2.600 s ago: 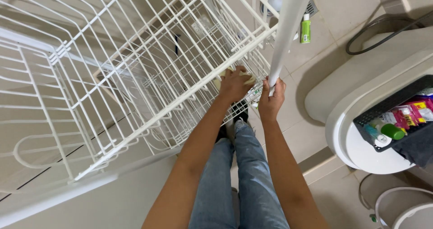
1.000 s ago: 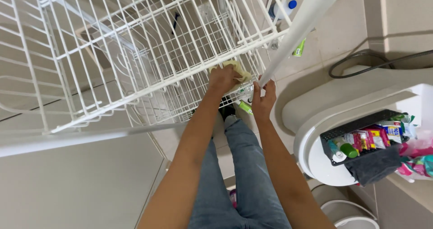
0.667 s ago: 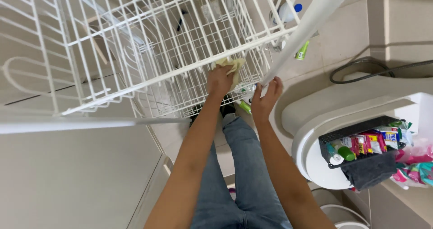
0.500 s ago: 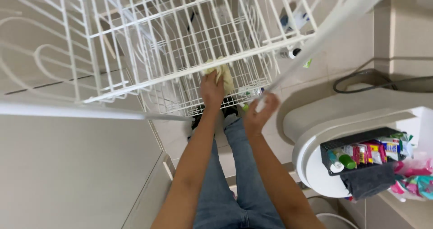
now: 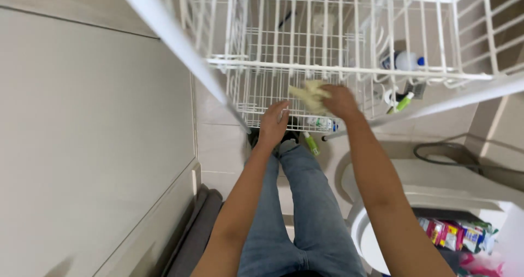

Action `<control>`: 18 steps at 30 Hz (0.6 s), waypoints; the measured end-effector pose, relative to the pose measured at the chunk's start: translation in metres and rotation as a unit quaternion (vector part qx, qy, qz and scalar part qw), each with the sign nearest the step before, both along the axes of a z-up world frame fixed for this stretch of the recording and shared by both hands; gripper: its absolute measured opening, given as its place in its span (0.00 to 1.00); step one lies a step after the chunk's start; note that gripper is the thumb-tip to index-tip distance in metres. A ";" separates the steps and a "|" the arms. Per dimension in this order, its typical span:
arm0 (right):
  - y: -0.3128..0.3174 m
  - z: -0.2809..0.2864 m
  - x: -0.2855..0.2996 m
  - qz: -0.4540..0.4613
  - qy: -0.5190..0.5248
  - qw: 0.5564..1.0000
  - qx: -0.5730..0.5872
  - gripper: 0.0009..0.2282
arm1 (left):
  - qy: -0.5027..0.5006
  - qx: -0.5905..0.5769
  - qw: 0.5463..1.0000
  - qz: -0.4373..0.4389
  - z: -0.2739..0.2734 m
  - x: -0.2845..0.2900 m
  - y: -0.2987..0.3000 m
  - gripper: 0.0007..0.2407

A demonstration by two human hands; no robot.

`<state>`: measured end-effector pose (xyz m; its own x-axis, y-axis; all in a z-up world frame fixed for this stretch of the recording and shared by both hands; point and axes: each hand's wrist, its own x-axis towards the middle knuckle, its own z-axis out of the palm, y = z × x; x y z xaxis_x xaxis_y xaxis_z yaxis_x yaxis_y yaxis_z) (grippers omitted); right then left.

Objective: The person wipes a white wire dish rack with a yellow cloth in a bathroom. They clean the top, sides, and bottom of the rack, moving around it to reach different areas. The person also briefly picks up a bottle from the floor before resuming the cleaning task.

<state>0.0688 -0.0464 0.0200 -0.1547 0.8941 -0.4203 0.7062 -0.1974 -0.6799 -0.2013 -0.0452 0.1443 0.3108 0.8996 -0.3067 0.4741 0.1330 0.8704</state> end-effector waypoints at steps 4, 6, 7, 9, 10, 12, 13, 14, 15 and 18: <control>-0.008 -0.029 0.027 -0.092 -0.251 0.957 -0.113 0.21 | -0.060 0.034 0.988 0.137 0.008 -0.040 -0.014 0.11; 0.000 -0.008 0.004 -0.084 -0.271 0.949 -0.134 0.23 | -0.047 0.043 0.984 0.165 0.002 -0.060 -0.024 0.11; 0.006 0.001 -0.015 -0.092 -0.278 0.945 -0.147 0.32 | -0.025 0.019 0.982 0.188 -0.003 -0.068 -0.030 0.09; 0.016 -0.019 -0.038 -0.099 -0.284 0.940 -0.160 0.42 | -0.004 -0.006 0.977 0.212 -0.012 -0.084 -0.038 0.08; 0.017 -0.047 -0.043 -0.113 -0.274 0.940 -0.171 0.37 | 0.015 -0.015 0.974 0.225 -0.017 -0.092 -0.043 0.08; 0.022 -0.082 -0.064 -0.122 -0.264 0.939 -0.183 0.33 | 0.036 -0.027 0.970 0.240 -0.017 -0.105 -0.051 0.08; 0.026 -0.088 -0.078 -0.102 -0.264 0.942 -0.177 0.28 | 0.060 -0.024 0.960 0.272 -0.012 -0.109 -0.052 0.07; 0.033 -0.094 -0.090 -0.086 -0.266 0.945 -0.169 0.24 | 0.081 -0.020 0.950 0.301 -0.010 -0.111 -0.049 0.06; 0.039 -0.072 -0.116 -0.085 -0.267 0.945 -0.169 0.24 | 0.080 -0.020 0.950 0.302 -0.008 -0.113 -0.046 0.06; 0.043 -0.016 -0.187 0.025 -0.214 0.975 -0.064 0.16 | 0.096 0.005 0.936 0.338 0.000 -0.119 -0.046 0.06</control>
